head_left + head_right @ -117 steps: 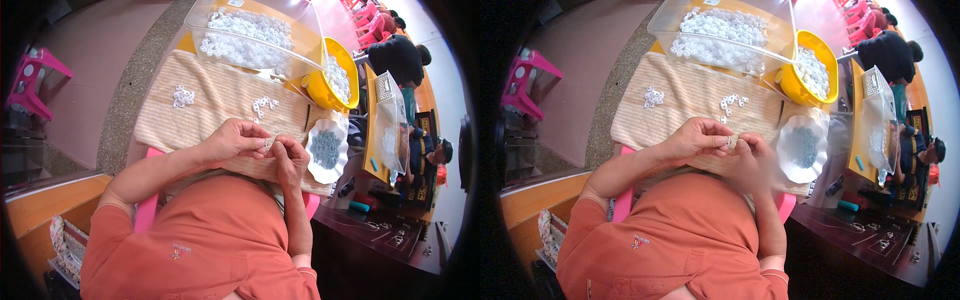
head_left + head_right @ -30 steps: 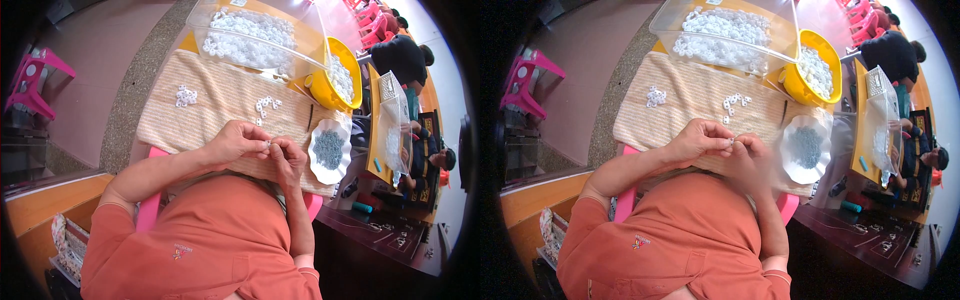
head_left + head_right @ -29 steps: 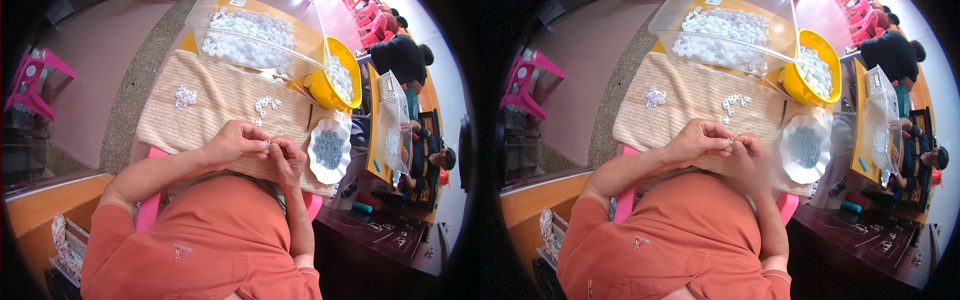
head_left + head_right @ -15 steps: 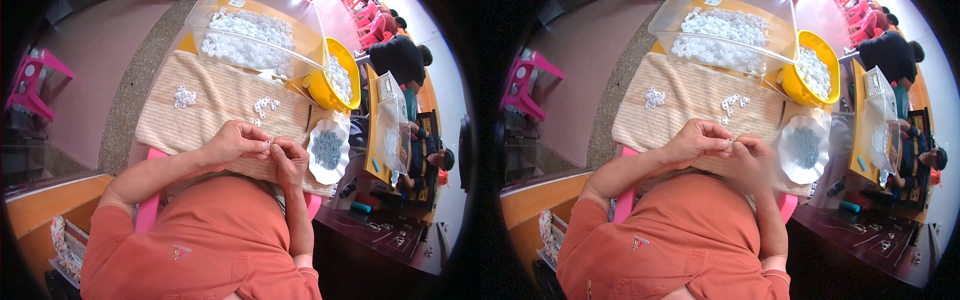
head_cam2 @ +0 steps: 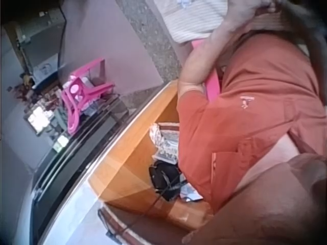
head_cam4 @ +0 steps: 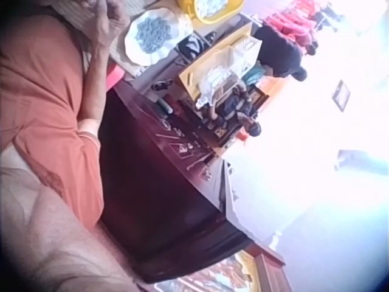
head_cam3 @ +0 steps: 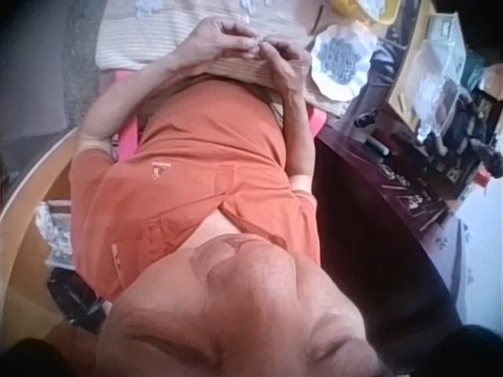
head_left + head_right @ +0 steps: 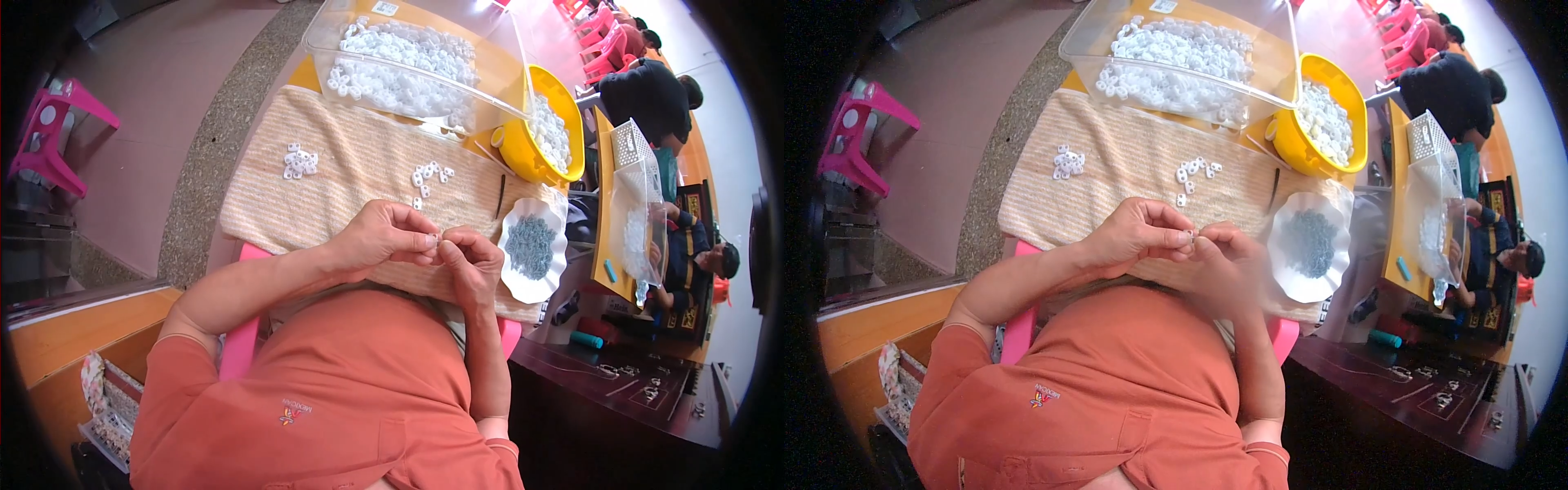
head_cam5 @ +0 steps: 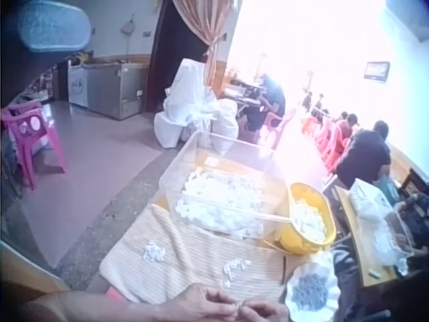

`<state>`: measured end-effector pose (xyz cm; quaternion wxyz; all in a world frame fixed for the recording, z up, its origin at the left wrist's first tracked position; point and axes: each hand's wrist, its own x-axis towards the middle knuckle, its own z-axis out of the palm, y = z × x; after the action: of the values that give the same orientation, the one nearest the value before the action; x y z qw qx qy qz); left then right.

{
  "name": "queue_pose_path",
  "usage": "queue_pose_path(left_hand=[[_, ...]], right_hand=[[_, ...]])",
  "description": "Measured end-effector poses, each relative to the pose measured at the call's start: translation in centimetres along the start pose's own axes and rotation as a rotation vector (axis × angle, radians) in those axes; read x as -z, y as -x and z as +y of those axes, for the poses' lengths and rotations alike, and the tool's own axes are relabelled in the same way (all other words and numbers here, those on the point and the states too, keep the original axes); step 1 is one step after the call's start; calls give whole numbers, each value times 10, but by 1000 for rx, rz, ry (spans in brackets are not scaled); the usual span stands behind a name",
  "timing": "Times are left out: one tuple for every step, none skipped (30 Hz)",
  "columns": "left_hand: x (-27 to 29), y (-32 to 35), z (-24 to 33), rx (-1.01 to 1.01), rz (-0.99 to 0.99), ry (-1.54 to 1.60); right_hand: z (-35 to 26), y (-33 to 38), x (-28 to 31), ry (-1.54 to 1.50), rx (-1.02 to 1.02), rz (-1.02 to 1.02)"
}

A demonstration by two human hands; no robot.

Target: Sorting and handling small white plastic components at a workbench.

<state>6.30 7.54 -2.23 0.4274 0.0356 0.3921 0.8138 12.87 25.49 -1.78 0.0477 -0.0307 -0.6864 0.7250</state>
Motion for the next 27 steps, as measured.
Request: queue_pose_path(left_hand=[[0,0,0,5,1,7],[0,0,0,9,3,15],[0,0,1,8,2,14],[0,1,2,11,14,21],[0,1,3,14,25,29],[1,1,2,13,25,29],[2,0,2,-7,34,26],[4,-2,2,-27,42,24],[6,-2,2,-27,42,24],[7,-3,2,-51,52,39],[9,-4,3,-74,62,53],[10,-4,6,-76,63,53],[11,-4,10,-103,95,71],[12,-4,13,-130,127,88],[12,-4,16,-144,171,105],[13,-4,19,-144,171,105],[14,-4,22,-168,188,127],[15,-5,24,-192,205,150],[17,-5,25,-195,207,151],[19,-5,26,-209,214,159],[20,-4,26,-224,221,167],[21,-5,27,-224,222,168],[21,-5,27,-223,221,175],[21,-6,28,-221,221,181],[21,-5,28,-221,222,183],[22,-5,28,-224,217,187],[22,-5,28,-226,212,192]], right_hand=[[-1,-1,1,0,2,-1],[-2,-2,2,15,-10,-8],[-3,-3,3,29,-22,-16],[-5,-5,7,30,-21,-16],[-8,-9,11,112,-25,-32],[-10,-14,13,194,-29,-48],[-19,-20,7,166,-25,-25],[-20,-26,9,245,-36,-17],[-21,-32,11,324,-48,-10],[-23,-38,11,403,-15,-16],[-25,-43,10,403,-14,-17],[-26,-47,10,440,-18,-39],[-26,-52,9,477,-24,-59],[-25,-57,8,477,-24,-59],[-23,-62,6,571,75,-97],[-22,-67,4,663,174,-134],[-21,-72,0,663,174,-132],[-20,-76,-4,761,214,-147],[-19,-81,-8,858,256,-167],[-21,-85,-10,938,213,-199],[-21,-87,-13,939,215,-201],[-21,-89,-16,1035,203,-203],[-20,-90,-19,1132,191,-204],[-19,-91,-22,1133,191,-204],[-16,-92,-24,1150,179,-189],[-14,-92,-25,1168,167,-173],[-13,-92,-26,1168,167,-175]])
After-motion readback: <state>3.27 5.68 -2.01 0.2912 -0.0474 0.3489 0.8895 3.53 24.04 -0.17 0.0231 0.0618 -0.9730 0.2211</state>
